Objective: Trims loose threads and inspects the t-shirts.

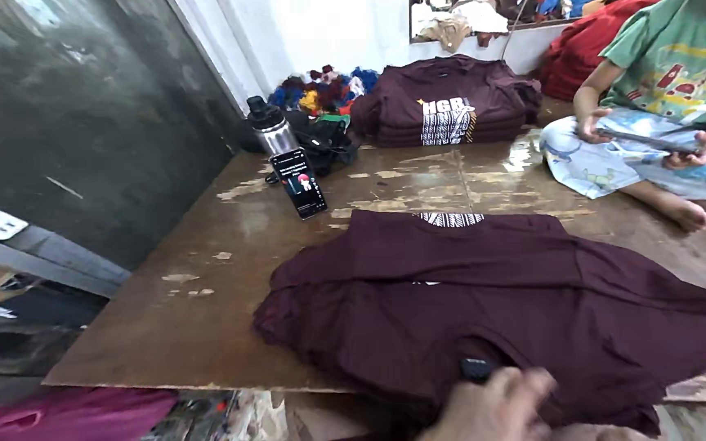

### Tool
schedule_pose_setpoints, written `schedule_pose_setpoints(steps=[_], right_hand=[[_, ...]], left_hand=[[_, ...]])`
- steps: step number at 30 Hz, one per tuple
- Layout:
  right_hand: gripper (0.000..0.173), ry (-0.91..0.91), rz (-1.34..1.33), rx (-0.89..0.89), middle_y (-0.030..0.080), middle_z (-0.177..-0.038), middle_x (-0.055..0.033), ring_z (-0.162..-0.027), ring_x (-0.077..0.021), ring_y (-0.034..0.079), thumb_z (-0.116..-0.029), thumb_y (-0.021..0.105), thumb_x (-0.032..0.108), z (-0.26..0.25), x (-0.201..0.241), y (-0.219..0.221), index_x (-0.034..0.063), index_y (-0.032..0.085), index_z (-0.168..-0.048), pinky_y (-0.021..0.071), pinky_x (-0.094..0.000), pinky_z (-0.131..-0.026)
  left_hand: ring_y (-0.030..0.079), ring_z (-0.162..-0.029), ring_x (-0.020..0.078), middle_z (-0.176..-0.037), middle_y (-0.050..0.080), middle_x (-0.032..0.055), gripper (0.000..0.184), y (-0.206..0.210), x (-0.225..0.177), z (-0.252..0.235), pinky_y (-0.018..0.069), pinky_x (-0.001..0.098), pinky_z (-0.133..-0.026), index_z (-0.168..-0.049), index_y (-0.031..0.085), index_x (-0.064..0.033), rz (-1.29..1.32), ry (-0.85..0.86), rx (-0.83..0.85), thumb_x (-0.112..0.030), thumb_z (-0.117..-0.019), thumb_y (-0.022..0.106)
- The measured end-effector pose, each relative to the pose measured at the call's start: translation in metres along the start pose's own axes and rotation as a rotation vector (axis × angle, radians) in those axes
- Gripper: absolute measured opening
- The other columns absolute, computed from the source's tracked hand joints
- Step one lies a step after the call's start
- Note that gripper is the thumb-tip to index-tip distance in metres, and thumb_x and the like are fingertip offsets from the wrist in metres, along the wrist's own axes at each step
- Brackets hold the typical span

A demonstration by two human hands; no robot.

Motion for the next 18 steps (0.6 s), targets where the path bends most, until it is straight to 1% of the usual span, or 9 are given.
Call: schedule_pose_setpoints(steps=[1, 2, 4, 5, 7, 9, 12, 15, 18], right_hand=[[0.043, -0.011, 0.018, -0.06, 0.066, -0.082, -0.0123, -0.089, -0.0083, 0.068, -0.1088, 0.049, 0.034, 0.0, -0.001, -0.006, -0.0035, 0.064, -0.093, 0.0539, -0.0217, -0.086], [0.04, -0.018, 0.055, -0.098, 0.064, -0.081, -0.0104, -0.086, -0.0058, 0.066, -0.1087, 0.05, 0.032, 0.001, -0.002, -0.013, -0.0029, 0.063, -0.092, 0.0527, -0.0194, -0.084], [0.033, 0.004, 0.169, -0.15, 0.064, -0.082, -0.0062, -0.084, -0.0005, 0.063, -0.1079, 0.053, 0.029, 0.007, -0.008, -0.023, 0.0008, 0.063, -0.096, 0.0506, -0.015, -0.081], [0.028, 0.027, 0.228, -0.17, 0.065, -0.084, -0.0042, -0.083, 0.0015, 0.063, -0.107, 0.055, 0.029, 0.013, -0.013, -0.026, 0.0035, 0.066, -0.101, 0.0503, -0.0131, -0.08], [0.018, 0.097, 0.333, -0.23, 0.066, -0.089, 0.0028, -0.082, 0.0066, 0.062, -0.1051, 0.059, 0.028, 0.031, -0.023, -0.025, 0.012, 0.067, -0.11, 0.0504, -0.0092, -0.078], [0.014, 0.128, 0.424, -0.332, 0.067, -0.091, 0.0098, -0.079, 0.0085, 0.061, -0.1033, 0.061, 0.029, 0.049, -0.035, -0.019, 0.0205, 0.067, -0.112, 0.0504, -0.0076, -0.073], [0.016, 0.086, 0.411, -0.399, 0.068, -0.097, 0.008, -0.087, 0.0033, 0.065, -0.1023, 0.061, 0.026, 0.051, -0.048, -0.011, 0.0207, 0.066, -0.117, 0.0544, -0.0128, -0.079], [0.021, 0.045, 0.361, -0.388, 0.068, -0.102, 0.005, -0.093, 0.0003, 0.066, -0.102, 0.061, 0.023, 0.044, -0.048, -0.003, 0.0191, 0.063, -0.123, 0.0558, -0.0156, -0.083], [0.024, -0.012, 0.359, -0.334, 0.067, -0.104, 0.0016, -0.096, -0.0028, 0.067, -0.1022, 0.06, 0.021, 0.033, -0.043, 0.002, 0.0169, 0.061, -0.126, 0.0565, -0.0174, -0.085]], left_hand=[[0.072, -0.101, 0.0323, -0.133, 0.063, 0.0231, 0.037, 0.013, -0.004, -0.004, 0.0584, 0.0478, -0.085, -0.14, 0.06, -0.0034, 0.219, 0.032, 0.104, -0.009, -0.1068, 0.046], [0.069, -0.094, 0.0318, -0.124, 0.063, 0.0281, 0.036, 0.023, -0.003, -0.007, 0.0569, 0.0446, -0.083, -0.137, 0.06, 0.0057, 0.423, 0.097, 0.115, -0.006, -0.1062, 0.044], [0.066, -0.083, 0.0184, -0.119, 0.065, 0.026, 0.037, 0.033, 0.002, -0.007, 0.0562, 0.0334, -0.077, -0.133, 0.058, 0.0122, 0.607, 0.13, -0.003, -0.007, -0.1057, 0.042], [0.065, -0.079, 0.0122, -0.117, 0.066, 0.0226, 0.039, 0.032, 0.003, -0.005, 0.0553, 0.0296, -0.074, -0.138, 0.054, 0.0118, 0.653, 0.092, -0.043, -0.008, -0.1061, 0.042], [0.062, -0.07, 0.0061, -0.108, 0.064, 0.0102, 0.047, 0.033, 0.007, -0.003, 0.0562, 0.0273, -0.067, -0.151, 0.04, 0.0042, 0.808, 0.026, -0.031, -0.012, -0.1071, 0.041], [0.064, -0.067, 0.0033, -0.112, 0.066, -0.0026, 0.055, 0.038, 0.014, -0.001, 0.0594, 0.025, -0.063, -0.16, 0.028, -0.0136, 1.013, 0.0, -0.015, -0.021, -0.1085, 0.044], [0.069, -0.067, 0.0056, -0.121, 0.072, -0.0036, 0.064, 0.036, 0.021, -0.002, 0.0608, 0.0237, -0.063, -0.163, 0.017, -0.0357, 1.171, 0.015, 0.027, -0.034, -0.1076, 0.048], [0.07, -0.067, 0.005, -0.132, 0.068, 0.0001, 0.067, 0.035, 0.02, 0.0, 0.0598, 0.0215, -0.064, -0.164, 0.01, -0.0355, 1.214, 0.017, 0.07, -0.034, -0.1078, 0.047], [0.07, -0.068, 0.0038, -0.135, 0.067, 0.0025, 0.069, 0.037, 0.017, 0.003, 0.0587, 0.0203, -0.066, -0.164, 0.006, -0.0331, 1.241, -0.008, 0.078, -0.032, -0.1081, 0.047]])
Point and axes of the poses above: each hand's wrist, its own z-axis away from the middle knuckle, its own y-axis out of the palm, x = y × z, the point moved 2 cm from there along -z, towards the middle knuckle
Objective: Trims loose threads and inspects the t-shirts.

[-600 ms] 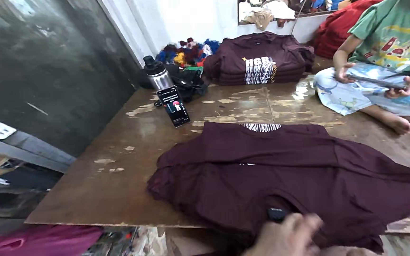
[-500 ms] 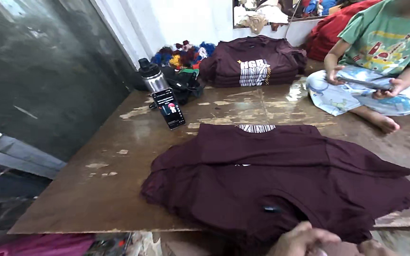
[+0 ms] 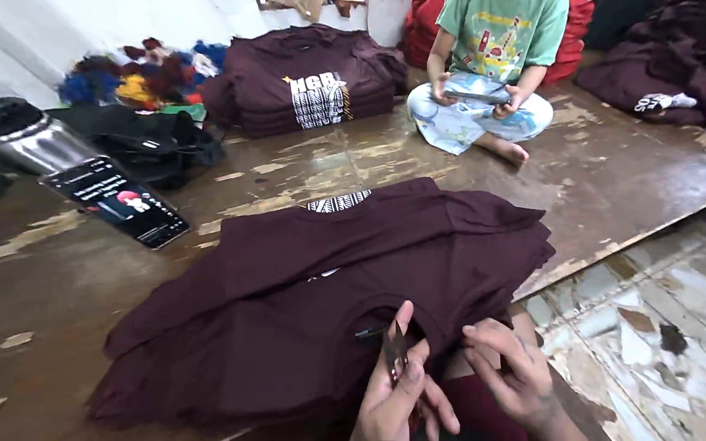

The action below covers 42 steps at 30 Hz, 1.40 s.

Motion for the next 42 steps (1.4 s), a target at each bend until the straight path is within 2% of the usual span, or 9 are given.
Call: schedule_pose_setpoints(steps=[5, 8, 12, 19, 27, 31, 34, 38, 42], right_hand=[[0.015, -0.073, 0.101, 0.097, 0.062, -0.092, -0.0015, -0.09, -0.0074, 0.063, -0.1013, 0.061, 0.024, -0.005, 0.001, 0.01, 0.0178, 0.072, -0.109, 0.0533, -0.018, -0.082], [0.019, 0.021, -0.043, 0.16, 0.065, -0.087, 0.0006, -0.089, -0.0015, 0.065, -0.1047, 0.058, 0.029, -0.001, 0.007, 0.0, 0.0144, 0.067, -0.096, 0.0539, -0.0146, -0.083], [0.025, 0.021, -0.071, 0.36, 0.069, -0.083, -0.0121, -0.09, -0.0106, 0.068, -0.1043, 0.056, 0.02, -0.01, 0.026, -0.011, 0.0039, 0.065, -0.088, 0.0523, -0.0173, -0.089], [0.019, -0.073, 0.097, 0.391, 0.07, -0.08, -0.0127, -0.085, -0.0134, 0.069, -0.1007, 0.06, 0.013, -0.023, 0.051, -0.021, 0.0043, 0.069, -0.086, 0.0525, -0.017, -0.084], [0.057, -0.089, 0.115, 0.338, 0.056, -0.06, -0.0098, -0.057, -0.0182, 0.06, -0.1084, 0.04, 0.049, -0.04, 0.043, -0.031, 0.0059, 0.057, -0.076, 0.0511, -0.0301, -0.057], [0.034, -0.13, 0.118, 0.543, 0.069, -0.115, -0.015, -0.101, -0.0267, 0.07, -0.1022, 0.047, 0.013, -0.073, -0.02, -0.001, 0.0184, 0.068, -0.129, 0.0593, -0.042, -0.084], [0.04, -0.121, 0.074, 0.856, 0.063, -0.13, -0.0285, -0.117, -0.0478, 0.065, -0.0775, 0.069, -0.009, -0.07, -0.031, 0.012, 0.0126, 0.077, -0.11, 0.0549, -0.0629, -0.092], [0.016, -0.425, 0.295, 0.613, 0.071, -0.089, -0.0161, -0.073, -0.0284, 0.073, -0.0925, 0.057, 0.017, -0.08, -0.025, -0.001, 0.0068, 0.067, -0.085, 0.059, -0.0395, -0.056], [0.017, -0.33, 0.255, 0.208, 0.072, -0.088, -0.017, -0.074, -0.0224, 0.072, -0.0948, 0.06, 0.016, -0.06, -0.033, 0.01, 0.0041, 0.064, -0.084, 0.0581, -0.0294, -0.063]], left_hand=[[0.071, -0.083, 0.007, -0.138, 0.061, 0.002, 0.068, 0.013, -0.009, 0.004, 0.0596, 0.0256, -0.073, -0.163, 0.001, -0.0178, -0.083, -0.119, 0.005, -0.017, -0.1069, 0.039], [0.071, -0.082, 0.013, -0.129, 0.066, 0.0151, 0.053, 0.0, -0.026, 0.001, 0.0603, 0.0315, -0.072, -0.156, 0.034, 0.0027, -0.684, 0.023, 0.001, -0.007, -0.1046, 0.046], [0.069, -0.072, 0.0226, -0.093, 0.069, 0.0095, 0.048, 0.0, -0.068, -0.008, 0.0562, 0.0409, -0.056, -0.139, 0.063, -0.0109, -1.567, 0.369, 0.006, -0.024, -0.0935, 0.067], [0.067, -0.073, 0.0215, -0.082, 0.069, 0.0012, 0.025, 0.03, -0.076, -0.026, 0.048, 0.0365, -0.055, -0.108, 0.077, -0.0215, -2.062, 0.55, 0.356, -0.015, -0.0844, 0.072], [0.067, -0.065, 0.0205, -0.081, 0.068, 0.0059, 0.036, 0.005, -0.068, -0.021, 0.0538, 0.0373, -0.051, -0.116, 0.075, -0.0106, -1.726, 0.517, -0.014, -0.03, -0.0859, 0.072], [0.073, -0.072, 0.0204, -0.083, 0.073, 0.0053, 0.023, -0.006, -0.018, -0.017, 0.0577, 0.0431, -0.056, -0.1, 0.076, -0.0103, -1.646, 0.302, -0.047, -0.03, -0.0881, 0.073], [0.067, -0.073, 0.0156, -0.085, 0.066, 0.0045, 0.01, -0.009, -0.005, -0.022, 0.0563, 0.0301, -0.059, -0.089, 0.077, -0.0123, -1.504, 0.536, -0.045, -0.01, -0.0792, 0.074], [0.07, -0.076, 0.0157, -0.084, 0.071, 0.0074, 0.009, -0.016, -0.014, -0.025, 0.0591, 0.0309, -0.069, -0.089, 0.072, -0.0035, -1.33, 0.495, -0.073, -0.012, -0.0872, 0.072], [0.072, -0.071, 0.0152, -0.084, 0.071, 0.0086, 0.028, -0.006, -0.04, -0.034, 0.0607, 0.0324, -0.065, -0.111, 0.062, 0.004, -0.933, -0.017, -0.216, -0.018, -0.1075, 0.045]])
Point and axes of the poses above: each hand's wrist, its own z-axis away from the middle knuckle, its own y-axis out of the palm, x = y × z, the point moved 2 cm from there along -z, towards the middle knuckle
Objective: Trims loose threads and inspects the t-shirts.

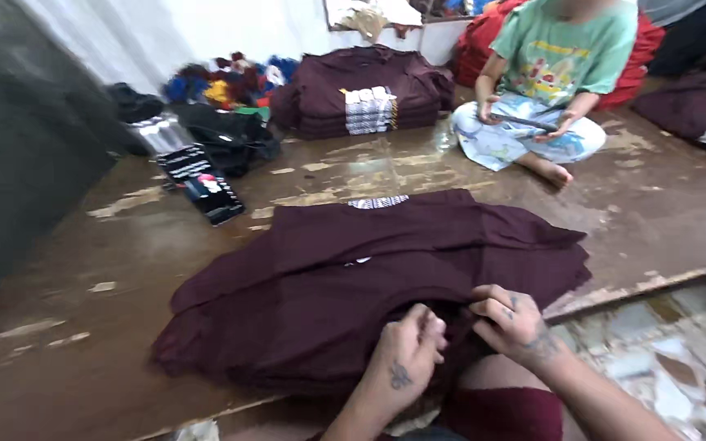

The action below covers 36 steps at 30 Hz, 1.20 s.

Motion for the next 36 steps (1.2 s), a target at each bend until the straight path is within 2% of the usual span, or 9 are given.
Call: schedule_pose_setpoints(steps=[6, 10, 14, 20, 22, 24, 26, 29, 36], right_hand=[[0.01, 0.172, -0.035, -0.17, 0.071, -0.082, -0.0128, -0.077, -0.018, 0.071, -0.0919, 0.061, 0.011, 0.009, 0.012, 0.015, 0.0039, 0.058, -0.086, 0.0576, -0.0236, -0.07], [0.009, 0.152, -0.028, -0.151, 0.068, -0.082, -0.0105, -0.077, -0.016, 0.07, -0.0909, 0.06, 0.014, 0.015, 0.013, 0.016, 0.0065, 0.056, -0.089, 0.0571, -0.0237, -0.069], [0.012, 0.169, -0.009, -0.072, 0.065, -0.083, -0.0068, -0.079, -0.0103, 0.067, -0.0928, 0.059, 0.021, 0.031, 0.014, 0.017, 0.0106, 0.053, -0.09, 0.0552, -0.0193, -0.071], [0.022, 0.256, -0.14, 0.4, 0.069, -0.082, -0.0232, -0.077, -0.0411, 0.07, -0.083, 0.062, -0.002, 0.016, 0.027, -0.002, 0.0024, 0.08, -0.096, 0.0572, -0.0529, -0.072], [0.024, 0.283, -0.174, 0.497, 0.07, -0.086, -0.0239, -0.083, -0.0437, 0.07, -0.0922, 0.06, 0.01, 0.016, 0.027, -0.01, 0.0017, 0.079, -0.103, 0.0559, -0.0563, -0.075], [0.044, 0.302, -0.179, 0.531, 0.071, -0.091, -0.0249, -0.086, -0.0442, 0.07, -0.1019, 0.054, 0.036, 0.016, 0.029, -0.016, 0.0004, 0.078, -0.107, 0.0554, -0.0575, -0.079], [0.042, 0.274, -0.123, 0.455, 0.071, -0.084, -0.02, -0.081, -0.0384, 0.07, -0.1015, 0.056, 0.037, 0.017, 0.031, -0.014, 0.0035, 0.08, -0.102, 0.0569, -0.0514, -0.074], [0.022, 0.256, -0.087, 0.339, 0.07, -0.084, -0.0176, -0.081, -0.0331, 0.07, -0.0902, 0.068, 0.02, 0.024, 0.037, -0.009, 0.007, 0.081, -0.103, 0.0574, -0.0446, -0.075], [0.015, 0.223, -0.146, 0.066, 0.066, -0.093, -0.0064, -0.105, -0.0126, 0.063, -0.1008, 0.062, 0.027, 0.045, 0.048, -0.005, 0.0166, 0.072, -0.104, 0.0455, -0.0244, -0.104]], left_hand=[[0.065, -0.06, 0.0076, -0.084, 0.07, 0.0033, 0.034, -0.007, -0.008, -0.011, 0.056, 0.0246, -0.054, -0.126, 0.063, 0.0001, 0.024, -0.139, 0.068, -0.02, -0.109, 0.042], [0.065, -0.067, 0.0185, -0.078, 0.068, 0.0098, 0.028, 0.006, -0.002, -0.009, 0.055, 0.0373, -0.063, -0.107, 0.071, -0.0007, -0.222, 0.006, 0.048, -0.027, -0.0991, 0.063], [0.066, -0.067, 0.0239, -0.076, 0.065, 0.0135, 0.025, 0.01, 0.011, 0.0, 0.0557, 0.0414, -0.065, -0.104, 0.066, 0.0002, -0.205, 0.003, 0.137, -0.022, -0.104, 0.055], [0.071, -0.082, 0.0322, -0.086, 0.069, 0.0205, 0.031, 0.006, 0.011, 0.009, 0.0561, 0.0489, -0.078, -0.113, 0.064, 0.0041, -0.176, 0.005, 0.244, -0.02, -0.1084, 0.046], [0.071, -0.082, 0.0317, -0.085, 0.069, 0.0197, 0.032, 0.005, 0.012, 0.01, 0.0559, 0.0492, -0.078, -0.113, 0.064, 0.0031, -0.2, 0.023, 0.252, -0.022, -0.1088, 0.045], [0.071, -0.079, 0.032, -0.083, 0.069, 0.0199, 0.031, 0.004, 0.008, 0.013, 0.0556, 0.0495, -0.075, -0.112, 0.064, 0.0038, -0.215, 0.049, 0.235, -0.021, -0.1083, 0.047], [0.07, -0.072, 0.0278, -0.078, 0.069, 0.016, 0.022, 0.007, 0.006, 0.018, 0.0563, 0.0454, -0.067, -0.104, 0.067, 0.0032, -0.262, 0.166, 0.097, -0.016, -0.1032, 0.056], [0.069, -0.064, 0.0188, -0.076, 0.07, 0.0094, 0.008, 0.016, 0.004, 0.025, 0.0552, 0.0357, -0.054, -0.088, 0.07, -0.001, -0.358, 0.389, -0.097, -0.008, -0.0902, 0.068], [0.068, -0.062, 0.0172, -0.071, 0.068, 0.0067, 0.011, 0.027, -0.001, 0.033, 0.0533, 0.0329, -0.052, -0.084, 0.068, -0.0046, -0.396, 0.601, 0.065, -0.008, -0.0933, 0.064]])
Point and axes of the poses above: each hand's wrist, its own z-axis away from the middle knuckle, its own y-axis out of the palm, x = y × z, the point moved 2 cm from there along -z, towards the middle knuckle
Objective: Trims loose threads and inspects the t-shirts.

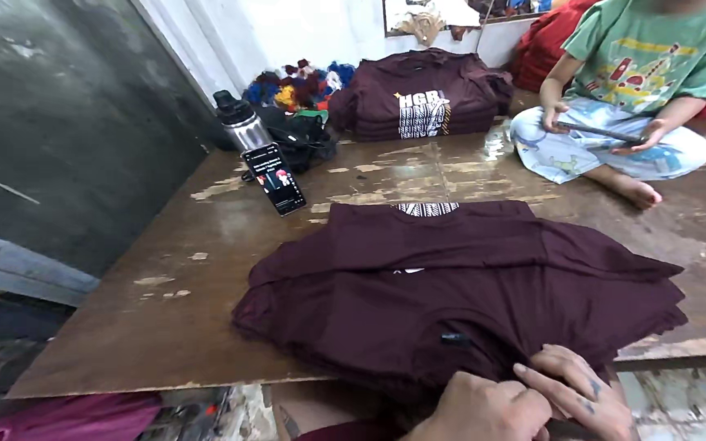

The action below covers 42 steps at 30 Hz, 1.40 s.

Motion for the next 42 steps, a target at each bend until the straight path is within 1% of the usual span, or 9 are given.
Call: schedule_pose_setpoints(steps=[4, 9, 24, 28, 31, 34, 36, 39, 42], right_hand=[[0.011, -0.033, -0.024, -0.137, 0.068, -0.104, -0.0002, -0.114, -0.0042, 0.064, -0.1041, 0.057, 0.022, 0.01, 0.0, 0.006, 0.0135, 0.064, -0.102, 0.0459, -0.0245, -0.11], [0.018, 0.009, -0.045, -0.162, 0.064, -0.104, 0.0026, -0.115, -0.0018, 0.063, -0.1102, 0.044, 0.027, 0.02, 0.009, -0.006, 0.0157, 0.053, -0.099, 0.0468, -0.0256, -0.111], [0.011, 0.002, -0.044, -0.264, 0.049, -0.096, 0.0017, -0.097, -0.0035, 0.056, -0.1059, 0.055, 0.027, 0.019, 0.022, -0.009, 0.0182, 0.058, -0.101, 0.0458, -0.0191, -0.098], [0.013, -0.042, -0.271, 0.069, 0.063, -0.084, -0.0066, -0.082, -0.0178, 0.062, -0.1025, 0.057, 0.016, 0.027, 0.062, 0.022, 0.0121, 0.069, -0.1, 0.0516, -0.0282, -0.086], [0.035, 0.016, -0.308, 0.666, 0.076, -0.106, -0.0186, -0.097, -0.0353, 0.075, -0.1003, 0.06, 0.011, 0.033, 0.08, 0.056, 0.0093, 0.068, -0.134, 0.0596, -0.0515, -0.086], [0.017, -0.199, -0.272, 0.412, 0.069, -0.066, -0.0042, -0.064, -0.0197, 0.069, -0.0998, 0.06, 0.016, 0.013, 0.074, 0.064, 0.0103, 0.075, -0.094, 0.0576, -0.0355, -0.074], [0.034, -0.305, -0.303, 0.159, 0.055, -0.057, 0.0002, -0.06, -0.015, 0.059, -0.1042, 0.058, 0.029, -0.007, 0.07, 0.068, 0.0137, 0.064, -0.075, 0.0508, -0.0295, -0.092], [0.037, -0.306, -0.27, -0.028, 0.059, -0.081, -0.0032, -0.092, -0.0163, 0.064, -0.1043, 0.056, 0.043, -0.029, 0.056, 0.087, 0.0159, 0.056, -0.078, 0.0463, -0.035, -0.108], [0.036, -0.219, -0.174, 0.019, 0.074, -0.102, -0.0031, -0.11, -0.0166, 0.067, -0.1036, 0.055, 0.04, -0.035, 0.042, 0.099, 0.0163, 0.059, -0.077, 0.0522, -0.032, -0.099]], left_hand=[[0.07, -0.065, 0.0191, -0.074, 0.07, 0.0081, 0.011, -0.002, 0.0, -0.004, 0.0542, 0.0362, -0.054, -0.089, 0.071, -0.0037, 0.091, 0.082, 0.139, -0.009, -0.0944, 0.063], [0.067, -0.066, 0.02, -0.088, 0.068, 0.006, 0.043, -0.023, 0.01, -0.009, 0.0544, 0.0391, -0.05, -0.129, 0.067, -0.0129, -0.179, -0.077, 0.1, -0.032, -0.091, 0.07], [0.065, -0.062, 0.0178, -0.079, 0.068, 0.0025, 0.028, -0.024, 0.016, -0.011, 0.0504, 0.0322, -0.05, -0.112, 0.078, -0.0166, -0.395, 0.102, -0.066, -0.013, -0.09, 0.061], [0.07, -0.078, 0.0233, -0.097, 0.071, 0.0133, 0.035, -0.06, 0.019, -0.009, 0.0582, 0.0403, -0.062, -0.122, 0.073, -0.0058, -0.241, -0.187, -0.199, -0.02, -0.0919, 0.063], [0.066, -0.075, 0.0088, -0.096, 0.072, 0.0064, 0.031, -0.104, 0.033, 0.006, 0.0552, 0.0269, -0.068, -0.119, 0.067, 0.0031, -0.115, -0.47, -0.451, -0.018, -0.1048, 0.049], [0.051, -0.051, 0.0002, -0.066, 0.053, -0.0085, 0.035, -0.125, 0.042, 0.024, 0.0464, 0.0199, -0.049, -0.112, 0.064, -0.0005, -0.04, -0.669, -0.524, -0.028, -0.1082, 0.043], [0.059, -0.058, 0.0181, -0.069, 0.06, 0.0062, 0.044, -0.122, 0.034, 0.031, 0.051, 0.0391, -0.055, -0.105, 0.067, 0.0007, -0.15, -0.834, -0.275, -0.04, -0.1047, 0.05], [0.07, -0.083, 0.0407, -0.082, 0.069, 0.0208, 0.045, -0.102, 0.029, 0.031, 0.052, 0.0628, -0.074, -0.1, 0.07, 0.0006, -0.258, -1.046, 0.138, -0.043, -0.0992, 0.06], [0.055, -0.051, 0.0186, -0.057, 0.054, 0.0039, 0.023, -0.086, 0.038, 0.061, 0.0449, 0.0376, -0.048, -0.078, 0.064, -0.0066, -0.272, -0.831, -0.279, -0.025, -0.0912, 0.059]])
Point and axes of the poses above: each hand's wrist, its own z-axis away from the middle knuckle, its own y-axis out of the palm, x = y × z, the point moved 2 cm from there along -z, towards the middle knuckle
